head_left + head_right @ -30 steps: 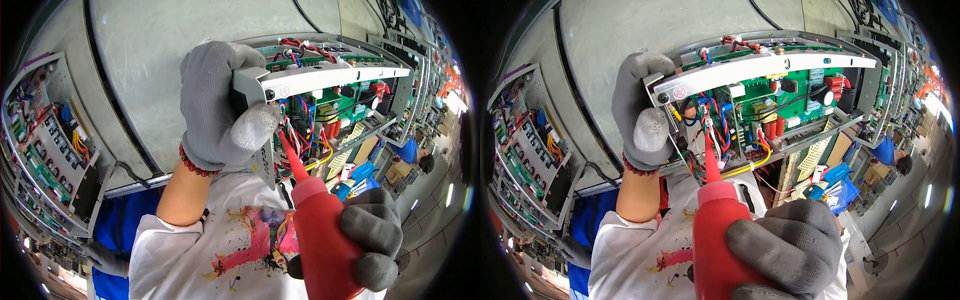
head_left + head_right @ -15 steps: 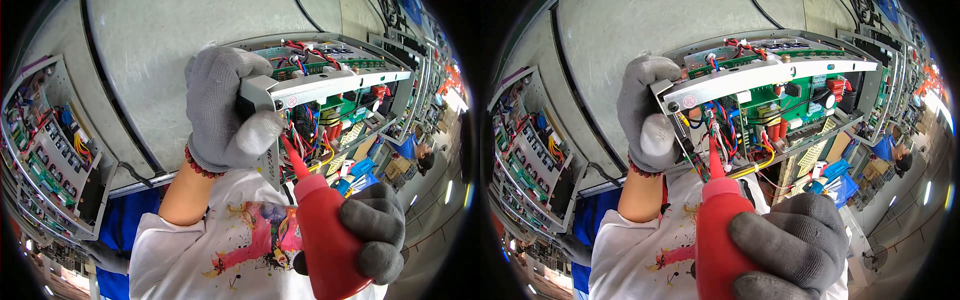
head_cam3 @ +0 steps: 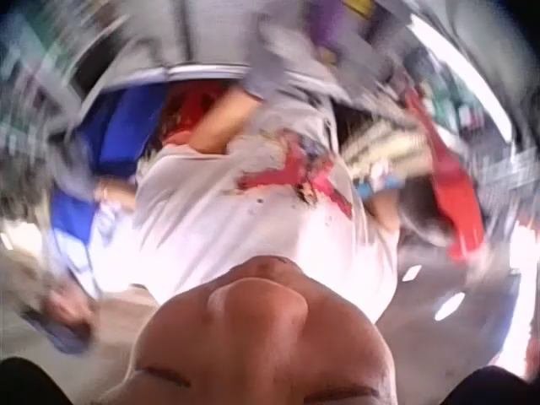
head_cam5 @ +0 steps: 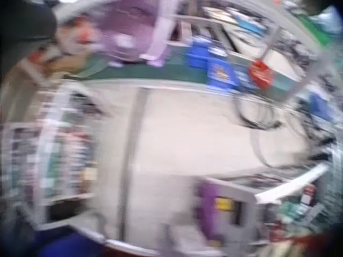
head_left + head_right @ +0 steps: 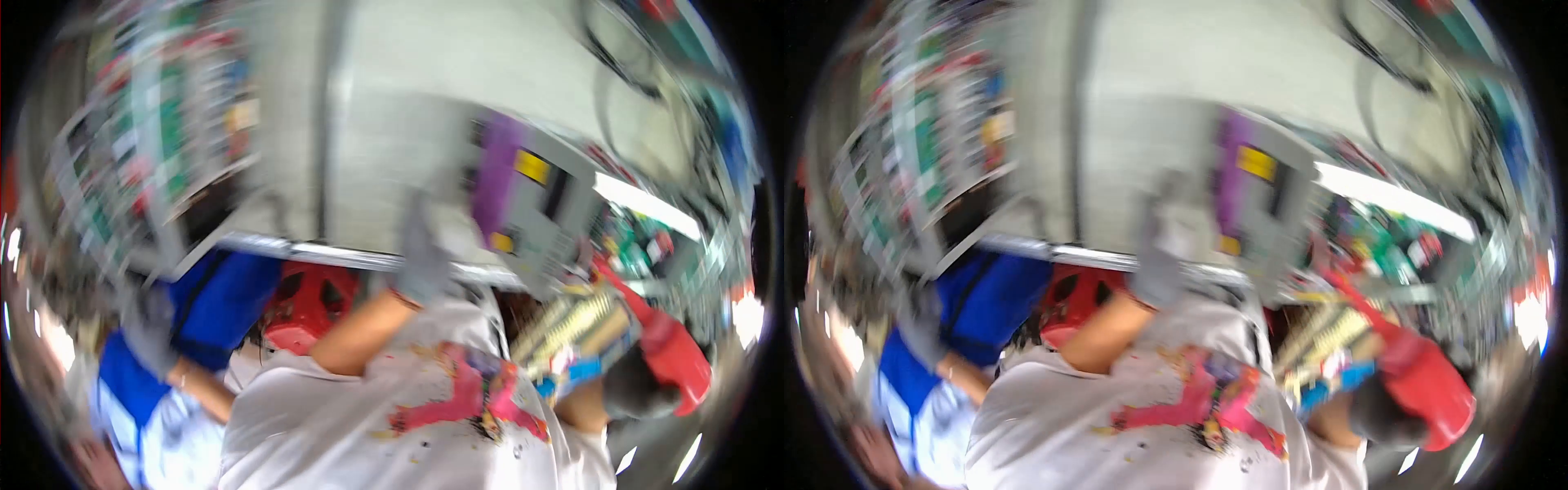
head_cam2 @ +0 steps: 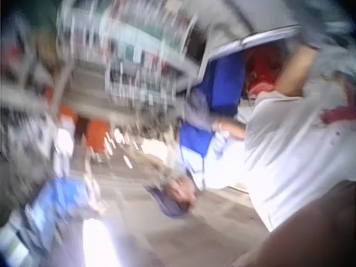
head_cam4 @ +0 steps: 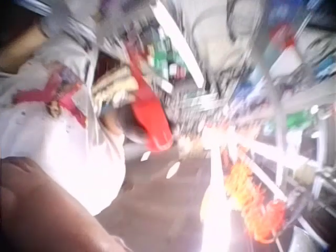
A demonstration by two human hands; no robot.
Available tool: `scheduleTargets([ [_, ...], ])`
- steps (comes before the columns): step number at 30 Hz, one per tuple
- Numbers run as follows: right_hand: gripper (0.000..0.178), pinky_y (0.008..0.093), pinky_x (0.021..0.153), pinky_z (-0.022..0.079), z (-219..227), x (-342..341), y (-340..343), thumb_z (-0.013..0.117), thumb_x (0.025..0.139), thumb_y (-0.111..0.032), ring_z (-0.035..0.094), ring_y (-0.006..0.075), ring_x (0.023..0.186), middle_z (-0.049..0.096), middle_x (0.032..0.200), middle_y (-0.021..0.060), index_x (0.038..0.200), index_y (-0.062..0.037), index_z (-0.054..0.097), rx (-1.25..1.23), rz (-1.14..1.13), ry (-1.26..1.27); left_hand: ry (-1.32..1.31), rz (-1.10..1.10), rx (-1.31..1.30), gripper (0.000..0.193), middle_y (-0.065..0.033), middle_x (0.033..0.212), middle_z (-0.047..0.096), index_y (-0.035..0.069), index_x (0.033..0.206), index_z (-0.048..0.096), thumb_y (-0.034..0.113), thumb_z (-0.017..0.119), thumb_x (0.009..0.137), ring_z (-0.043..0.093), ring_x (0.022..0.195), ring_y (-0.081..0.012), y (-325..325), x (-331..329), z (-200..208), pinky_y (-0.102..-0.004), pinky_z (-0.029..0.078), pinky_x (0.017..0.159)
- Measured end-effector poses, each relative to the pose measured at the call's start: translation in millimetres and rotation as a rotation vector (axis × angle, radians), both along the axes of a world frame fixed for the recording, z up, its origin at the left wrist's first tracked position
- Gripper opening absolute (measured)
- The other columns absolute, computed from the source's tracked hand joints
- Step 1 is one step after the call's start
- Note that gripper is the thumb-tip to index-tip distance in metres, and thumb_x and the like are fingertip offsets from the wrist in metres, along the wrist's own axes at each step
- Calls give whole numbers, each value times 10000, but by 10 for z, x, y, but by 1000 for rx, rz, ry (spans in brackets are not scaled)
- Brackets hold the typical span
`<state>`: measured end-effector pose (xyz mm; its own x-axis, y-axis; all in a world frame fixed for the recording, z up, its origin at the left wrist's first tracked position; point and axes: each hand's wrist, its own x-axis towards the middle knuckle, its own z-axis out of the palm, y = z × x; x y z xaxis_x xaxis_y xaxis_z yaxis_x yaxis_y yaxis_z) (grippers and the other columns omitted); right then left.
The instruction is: Applying adhesive and labels to electronic power inverter units in a factory assembly line.
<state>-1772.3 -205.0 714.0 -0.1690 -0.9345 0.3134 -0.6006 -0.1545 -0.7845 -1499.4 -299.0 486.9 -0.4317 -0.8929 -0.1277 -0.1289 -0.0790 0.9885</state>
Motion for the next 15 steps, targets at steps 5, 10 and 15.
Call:
scheduleTargets([
  [5,792,441,1081,333,-449,-530,160,634,815,-527,491,346,1206,567,1232,208,1244,119,476,-348,-738,-710,-156,63,-391,858,-304,1329,370,-66,1363,318,467,653,780,351,1272,-456,-71,-435,1127,-556,265,1073],
  [10,785,419,1042,361,-875,-1222,379,632,820,-549,538,285,1131,562,1238,186,1259,80,465,-272,-551,-1007,-340,52,-291,792,-290,1344,373,-25,1396,300,406,614,811,391,1249,-435,-20,-707,1078,-529,312,1043],
  [15,874,370,889,470,-665,-403,137,746,753,-472,547,284,1098,481,1346,220,1317,102,404,-216,-261,-1266,-155,257,-398,657,-224,1273,486,-4,1322,421,337,658,813,479,1189,-380,205,-145,881,-445,371,1028],
])
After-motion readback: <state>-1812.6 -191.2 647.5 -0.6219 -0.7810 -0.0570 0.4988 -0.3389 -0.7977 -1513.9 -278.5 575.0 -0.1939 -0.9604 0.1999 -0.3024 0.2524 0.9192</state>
